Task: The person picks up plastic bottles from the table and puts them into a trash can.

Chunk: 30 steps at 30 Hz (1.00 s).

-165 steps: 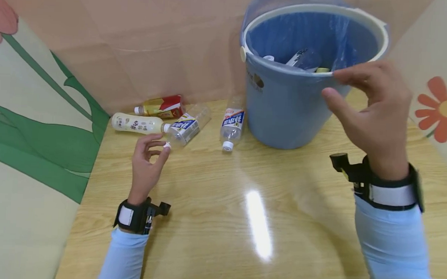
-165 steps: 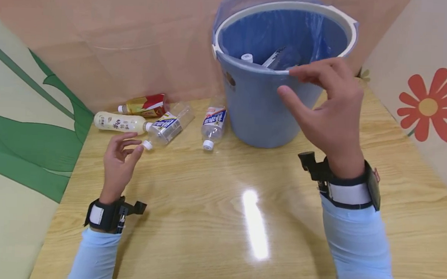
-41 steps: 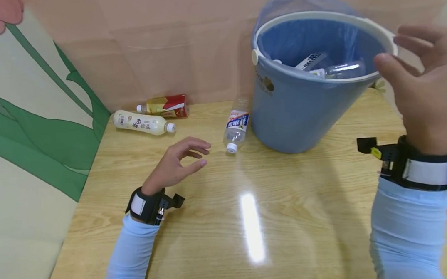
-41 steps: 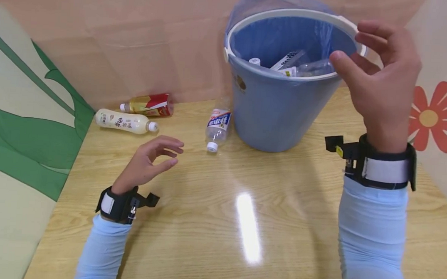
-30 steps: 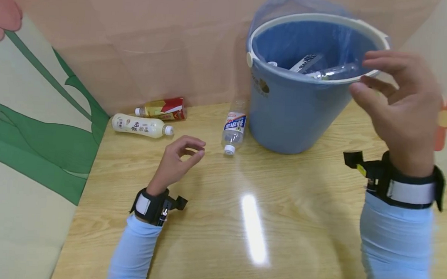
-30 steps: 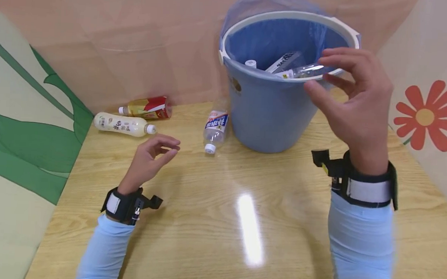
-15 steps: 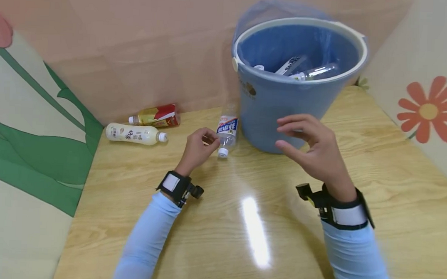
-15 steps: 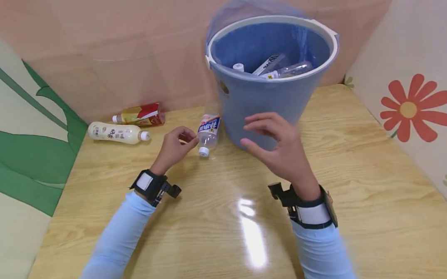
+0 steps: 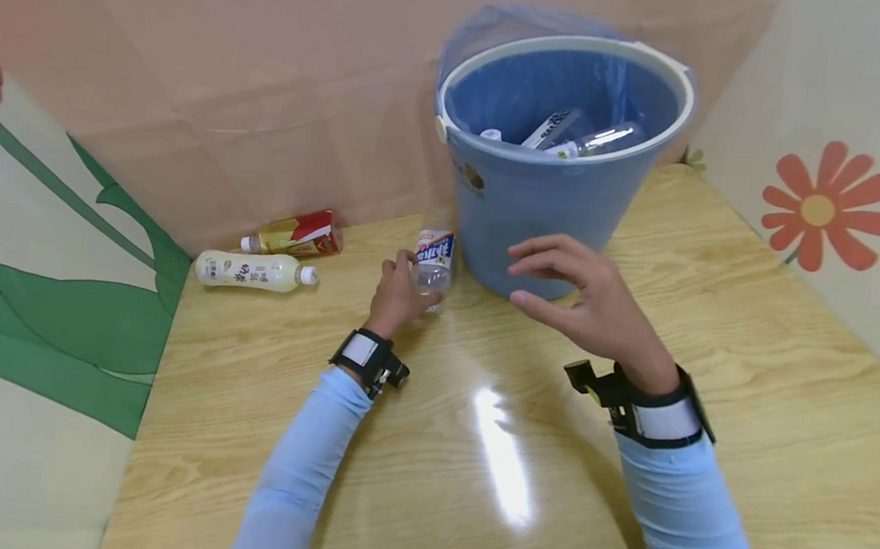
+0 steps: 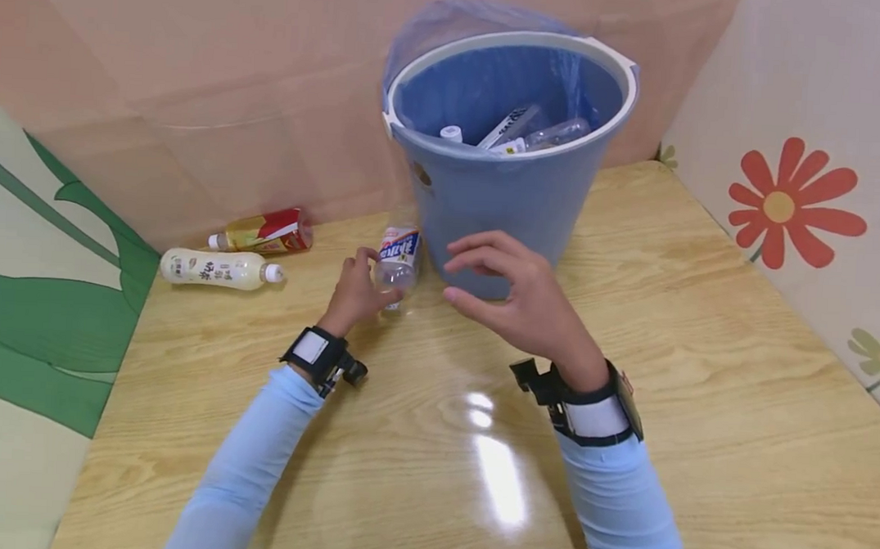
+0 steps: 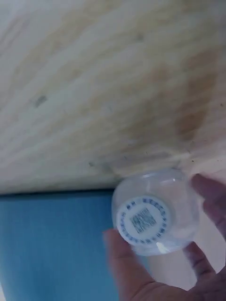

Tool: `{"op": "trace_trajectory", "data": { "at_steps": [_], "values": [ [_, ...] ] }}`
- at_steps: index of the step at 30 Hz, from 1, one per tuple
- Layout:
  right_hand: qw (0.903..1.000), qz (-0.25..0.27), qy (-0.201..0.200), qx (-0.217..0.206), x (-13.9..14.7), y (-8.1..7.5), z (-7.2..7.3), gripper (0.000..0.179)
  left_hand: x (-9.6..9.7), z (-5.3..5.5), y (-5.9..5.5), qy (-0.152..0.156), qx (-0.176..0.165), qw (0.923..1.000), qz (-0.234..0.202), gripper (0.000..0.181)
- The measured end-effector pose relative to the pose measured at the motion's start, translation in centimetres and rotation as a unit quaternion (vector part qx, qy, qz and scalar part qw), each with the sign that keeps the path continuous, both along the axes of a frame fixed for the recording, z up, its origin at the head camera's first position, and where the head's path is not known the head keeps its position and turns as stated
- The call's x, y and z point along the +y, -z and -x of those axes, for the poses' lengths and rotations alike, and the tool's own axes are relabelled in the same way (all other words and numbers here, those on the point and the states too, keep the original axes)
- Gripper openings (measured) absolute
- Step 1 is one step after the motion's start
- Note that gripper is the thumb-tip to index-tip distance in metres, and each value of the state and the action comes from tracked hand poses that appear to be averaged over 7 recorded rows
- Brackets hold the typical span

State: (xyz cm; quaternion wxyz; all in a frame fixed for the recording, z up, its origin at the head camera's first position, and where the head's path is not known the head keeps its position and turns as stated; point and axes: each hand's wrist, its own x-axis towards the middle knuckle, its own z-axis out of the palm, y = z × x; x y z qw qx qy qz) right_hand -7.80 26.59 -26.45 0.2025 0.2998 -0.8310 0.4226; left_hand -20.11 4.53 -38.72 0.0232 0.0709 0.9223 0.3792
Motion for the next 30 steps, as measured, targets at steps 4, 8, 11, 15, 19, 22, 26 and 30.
{"op": "trace_trajectory", "data": {
  "at_steps": [4,8,11,15,19,22,26,30],
  "values": [
    [0.9999,-0.004,0.006,-0.007,0.3,0.0,-0.1,0.028,0.4,0.1,0.1,-0.001,-0.013,0.9999,-0.008,0.071],
    [0.9998,-0.007,0.006,-0.017,0.3,-0.1,-0.1,0.026,0.2,-0.2,0.0,-0.024,0.005,0.9996,-0.016,0.069],
    [0.9997,-0.011,0.003,-0.02,0.3,0.0,0.0,0.025,-0.5,-0.4,-0.2,-0.053,0.045,0.9967,-0.043,0.059],
    [0.9995,-0.016,0.009,-0.025,0.6,0.0,0.1,0.024,-1.8,-0.4,-0.6,-0.109,0.144,0.9774,-0.11,0.035],
    [0.999,-0.017,0.014,-0.038,1.0,0.0,0.1,0.024,-3.7,-0.6,-1.3,-0.156,0.206,0.9537,-0.153,0.021],
    [0.9988,-0.018,0.014,-0.044,1.1,0.1,0.0,0.023,-5.4,-1.1,-2.0,-0.166,0.21,0.9471,-0.177,0.022],
    [0.9989,-0.015,0.014,-0.042,1.1,0.3,0.3,0.024,-8.2,-2.4,-3.4,-0.143,0.202,0.9407,-0.232,0.024],
    [0.9989,-0.004,0.003,-0.048,0.8,0.7,0.6,0.025,-11.2,-4.6,-4.8,-0.107,0.18,0.9367,-0.281,0.025]
  ]
}}
